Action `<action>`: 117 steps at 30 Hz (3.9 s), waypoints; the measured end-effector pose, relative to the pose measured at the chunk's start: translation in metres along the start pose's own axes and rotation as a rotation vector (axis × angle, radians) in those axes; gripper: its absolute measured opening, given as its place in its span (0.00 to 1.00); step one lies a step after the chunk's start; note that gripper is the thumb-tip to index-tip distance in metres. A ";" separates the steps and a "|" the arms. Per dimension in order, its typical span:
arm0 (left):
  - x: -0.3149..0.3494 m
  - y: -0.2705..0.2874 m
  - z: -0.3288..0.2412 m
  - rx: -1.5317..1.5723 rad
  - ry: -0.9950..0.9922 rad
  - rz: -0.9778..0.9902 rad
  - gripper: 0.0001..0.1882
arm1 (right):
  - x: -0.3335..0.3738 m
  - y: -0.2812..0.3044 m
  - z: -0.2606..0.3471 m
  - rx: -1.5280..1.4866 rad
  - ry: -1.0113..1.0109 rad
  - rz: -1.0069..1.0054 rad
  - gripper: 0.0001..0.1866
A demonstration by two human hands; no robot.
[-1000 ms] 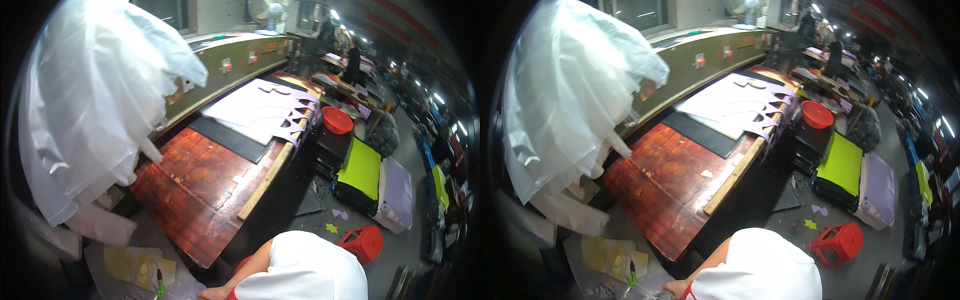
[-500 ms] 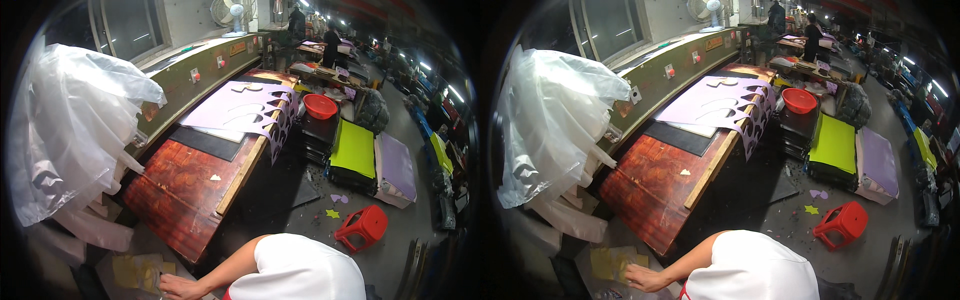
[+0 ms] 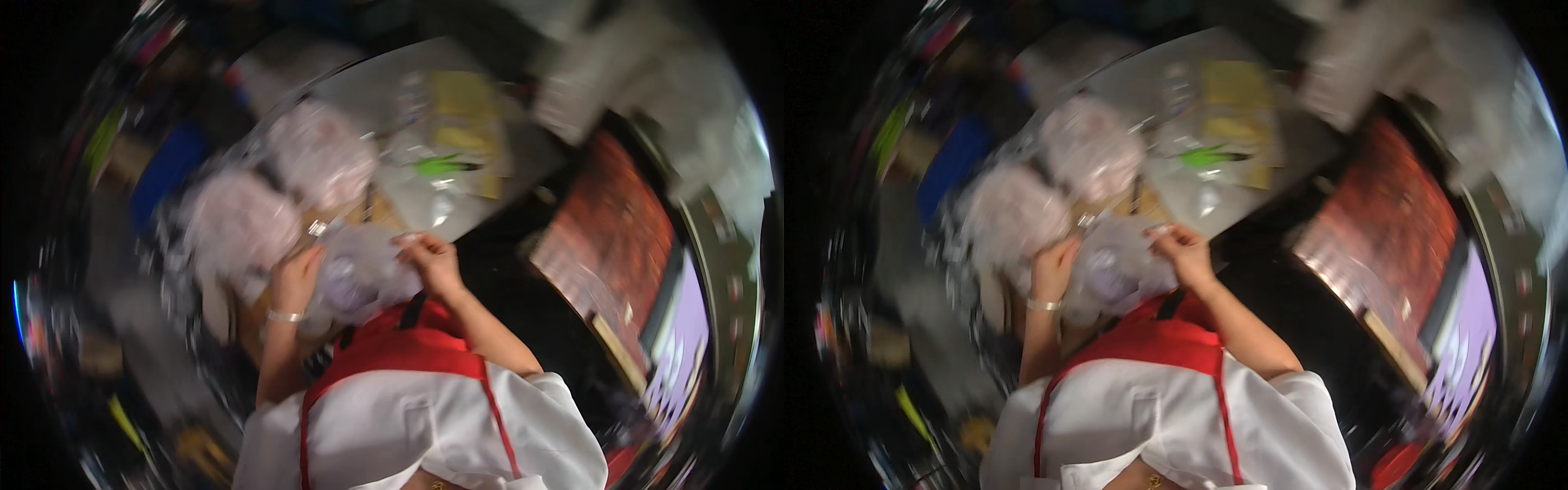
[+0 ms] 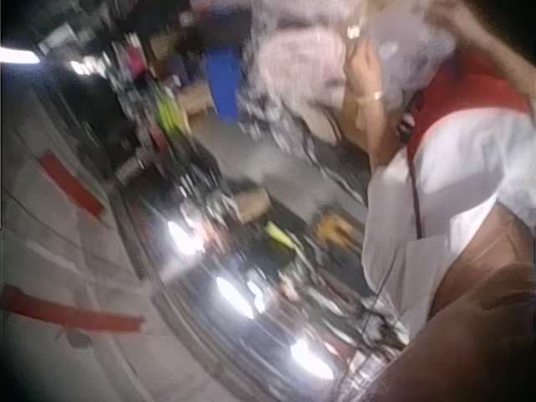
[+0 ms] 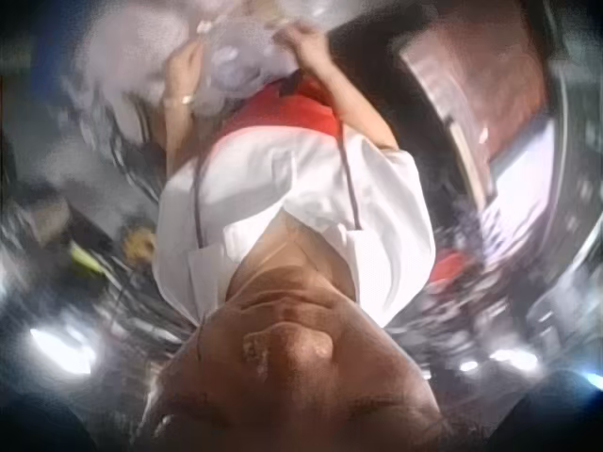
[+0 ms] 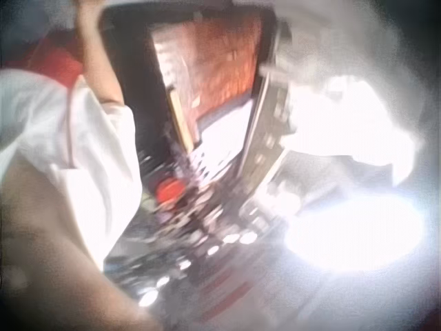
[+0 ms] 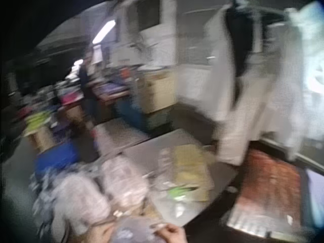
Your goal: The person writes on a plastic bag with a marker, then moves around a workshop to gather materials. They handle a black sheet, a purple stencil, and a white board, placing them on a work surface.
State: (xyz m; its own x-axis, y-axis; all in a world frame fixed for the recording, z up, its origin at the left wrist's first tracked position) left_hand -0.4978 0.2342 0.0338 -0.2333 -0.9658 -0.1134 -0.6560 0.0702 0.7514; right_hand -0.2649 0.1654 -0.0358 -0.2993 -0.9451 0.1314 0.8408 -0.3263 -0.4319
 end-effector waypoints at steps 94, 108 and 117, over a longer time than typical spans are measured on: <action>0.020 -0.199 0.059 0.318 0.197 0.240 0.12 | -0.049 0.031 -0.122 0.975 0.116 0.738 0.41; 0.030 -0.193 0.064 0.085 0.330 0.164 0.05 | -0.025 0.023 -0.114 1.129 0.790 1.060 0.30; 0.068 -0.126 0.060 0.385 0.211 -0.220 0.19 | -0.004 -0.040 -0.115 1.523 0.679 1.173 0.30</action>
State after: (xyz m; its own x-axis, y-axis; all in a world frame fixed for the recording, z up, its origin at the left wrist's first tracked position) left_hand -0.4737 0.1747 -0.1079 0.0651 -0.9948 -0.0789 -0.9004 -0.0926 0.4250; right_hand -0.3486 0.1845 -0.1217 0.7753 -0.6303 -0.0390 0.2273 0.2210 0.9484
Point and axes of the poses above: each hand's wrist, its own x-axis away from the middle knuckle, its own y-axis out of the back of the hand, z = x × y, the point moved 7 cm from there along -x, towards the middle knuckle, and after that the axes turned 12 degrees about y, right-handed, at the moved point
